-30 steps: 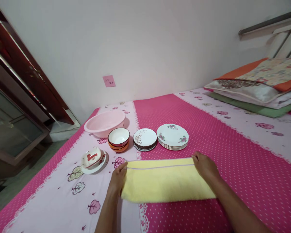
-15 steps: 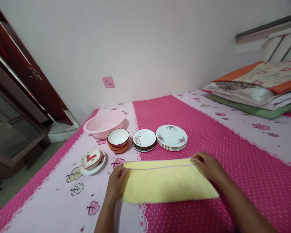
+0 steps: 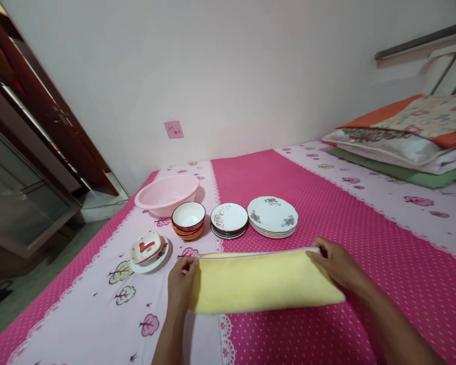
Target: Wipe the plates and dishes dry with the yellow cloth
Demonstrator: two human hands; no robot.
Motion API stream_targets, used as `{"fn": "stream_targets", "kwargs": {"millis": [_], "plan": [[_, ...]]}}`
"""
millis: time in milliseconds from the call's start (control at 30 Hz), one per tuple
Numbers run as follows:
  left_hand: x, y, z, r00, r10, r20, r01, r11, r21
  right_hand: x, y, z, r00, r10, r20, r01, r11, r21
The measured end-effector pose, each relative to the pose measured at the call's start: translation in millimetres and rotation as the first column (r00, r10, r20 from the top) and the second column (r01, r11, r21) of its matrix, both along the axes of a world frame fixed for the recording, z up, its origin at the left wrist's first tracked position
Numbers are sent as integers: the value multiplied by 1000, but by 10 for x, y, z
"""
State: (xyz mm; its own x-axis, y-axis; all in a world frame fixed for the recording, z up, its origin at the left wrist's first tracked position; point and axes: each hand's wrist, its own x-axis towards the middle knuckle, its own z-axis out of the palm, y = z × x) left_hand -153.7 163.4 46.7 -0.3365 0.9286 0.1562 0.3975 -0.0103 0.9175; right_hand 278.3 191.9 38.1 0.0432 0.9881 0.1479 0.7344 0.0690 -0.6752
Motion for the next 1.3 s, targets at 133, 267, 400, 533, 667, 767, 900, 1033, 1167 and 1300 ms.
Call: {"fn": "stream_targets", "kwargs": {"millis": [133,267,400,533,667,767,900,1033,1167,1300], "plan": [[51,117,-84,997,7,-77,-9,1000,-26,-82,94,-147,995,-86,55,86,996,-2],[108,163,-96,980,39,-195,-50,997,-52,-128,123,-237,984,-140,114,143,990,-18],[168,164,-87,944,52,-327,-77,995,-66,-162,114,-251,973,-160,167,168,985,-30],[182,181,-130,900,49,-433,-80,995,-55,-220,96,-274,969,-144,200,154,987,-36],[186,166,-136,863,90,-498,-92,996,21,-218,83,-322,959,-129,251,133,991,3],[335,69,-134,832,149,-535,-70,984,166,-184,76,-315,937,-163,308,144,986,82],[729,-141,-268,802,34,-596,137,962,238,-376,23,-256,907,-194,373,104,963,248],[986,-256,-457,698,-111,-707,272,955,119,-976,-134,-352,908,-61,415,-93,935,343],[1013,-253,-477,557,-248,-792,273,956,-107,-1372,-265,-611,867,89,490,-263,917,299],[961,-225,-383,504,-323,-801,256,942,-219,-1228,-205,-781,858,61,510,-187,962,200]]}}
